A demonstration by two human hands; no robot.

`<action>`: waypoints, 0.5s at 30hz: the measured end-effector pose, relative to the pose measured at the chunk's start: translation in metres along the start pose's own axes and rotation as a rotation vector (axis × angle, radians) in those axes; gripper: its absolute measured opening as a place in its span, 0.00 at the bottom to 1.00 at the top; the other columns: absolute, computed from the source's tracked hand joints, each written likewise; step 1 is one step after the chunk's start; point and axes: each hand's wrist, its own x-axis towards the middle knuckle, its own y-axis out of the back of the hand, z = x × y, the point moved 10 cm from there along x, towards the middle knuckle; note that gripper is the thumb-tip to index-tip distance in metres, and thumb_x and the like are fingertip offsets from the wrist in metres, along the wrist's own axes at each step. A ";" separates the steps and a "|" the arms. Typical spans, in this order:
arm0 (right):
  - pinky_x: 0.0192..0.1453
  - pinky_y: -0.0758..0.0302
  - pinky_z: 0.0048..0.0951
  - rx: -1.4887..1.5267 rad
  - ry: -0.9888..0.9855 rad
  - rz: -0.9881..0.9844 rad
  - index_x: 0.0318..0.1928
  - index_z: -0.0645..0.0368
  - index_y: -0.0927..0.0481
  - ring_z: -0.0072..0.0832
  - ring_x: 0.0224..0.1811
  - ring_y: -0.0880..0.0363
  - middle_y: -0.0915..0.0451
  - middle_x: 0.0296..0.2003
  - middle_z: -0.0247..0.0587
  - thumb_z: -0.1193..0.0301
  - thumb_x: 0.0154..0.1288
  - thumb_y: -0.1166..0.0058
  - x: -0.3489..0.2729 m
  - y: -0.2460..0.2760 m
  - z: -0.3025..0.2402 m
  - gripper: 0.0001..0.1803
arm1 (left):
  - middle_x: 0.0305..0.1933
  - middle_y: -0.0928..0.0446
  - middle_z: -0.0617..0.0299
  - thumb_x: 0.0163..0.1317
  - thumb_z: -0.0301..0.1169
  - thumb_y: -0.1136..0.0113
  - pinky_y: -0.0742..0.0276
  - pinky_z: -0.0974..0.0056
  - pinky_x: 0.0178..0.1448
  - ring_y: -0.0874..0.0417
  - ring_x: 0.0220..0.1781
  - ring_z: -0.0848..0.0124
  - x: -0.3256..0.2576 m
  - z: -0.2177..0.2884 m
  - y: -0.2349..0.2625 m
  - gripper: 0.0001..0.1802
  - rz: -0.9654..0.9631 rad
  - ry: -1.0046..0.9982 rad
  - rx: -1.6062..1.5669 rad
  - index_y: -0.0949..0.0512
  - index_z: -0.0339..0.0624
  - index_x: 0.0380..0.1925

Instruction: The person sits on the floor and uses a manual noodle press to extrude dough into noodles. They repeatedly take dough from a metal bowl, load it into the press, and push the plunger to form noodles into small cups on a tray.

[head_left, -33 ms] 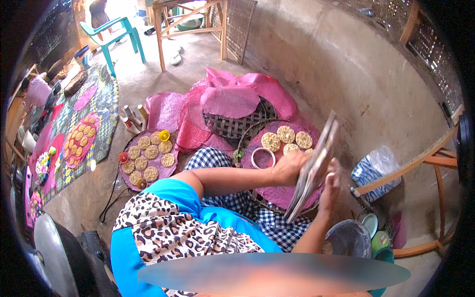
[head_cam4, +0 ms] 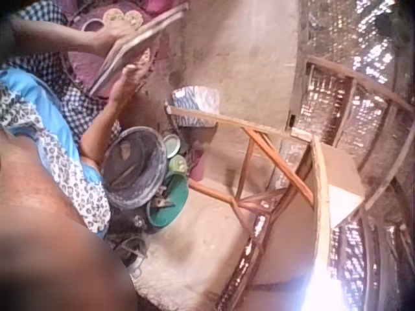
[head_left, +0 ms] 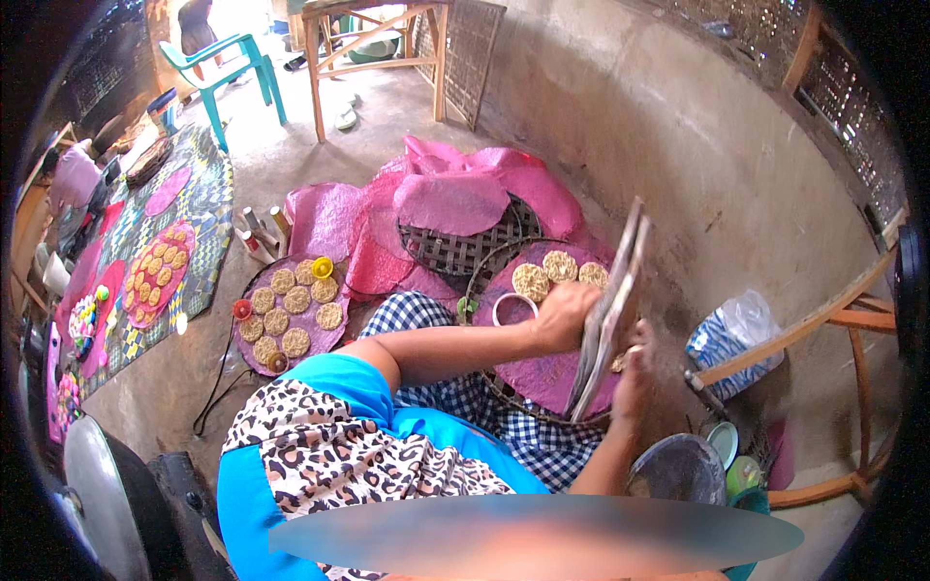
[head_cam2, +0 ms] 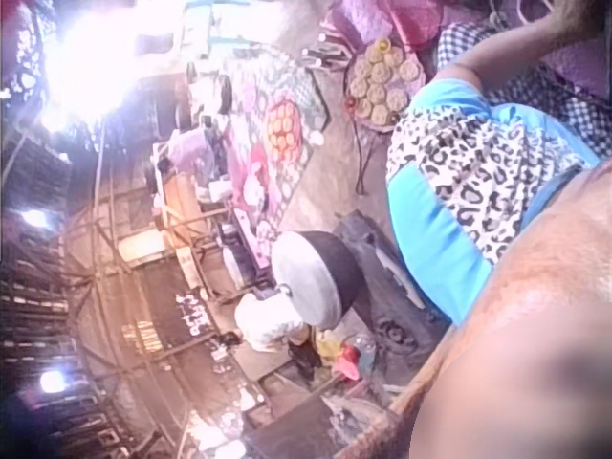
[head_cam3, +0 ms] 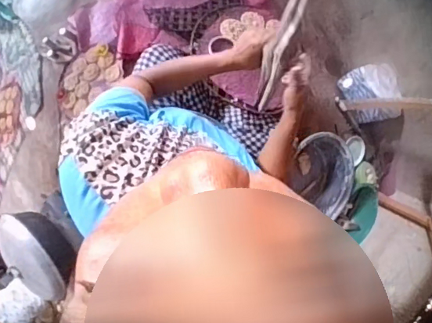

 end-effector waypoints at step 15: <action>0.17 0.43 0.17 0.513 -0.173 0.010 0.29 0.58 0.28 0.15 0.15 0.39 0.36 0.16 0.26 0.50 0.49 0.41 -0.054 -0.026 0.077 0.23 | 0.24 0.25 0.46 0.33 0.34 0.40 0.30 0.51 0.35 0.23 0.31 0.50 0.003 -0.009 -0.040 0.15 -0.486 -0.265 -0.114 0.27 0.39 0.23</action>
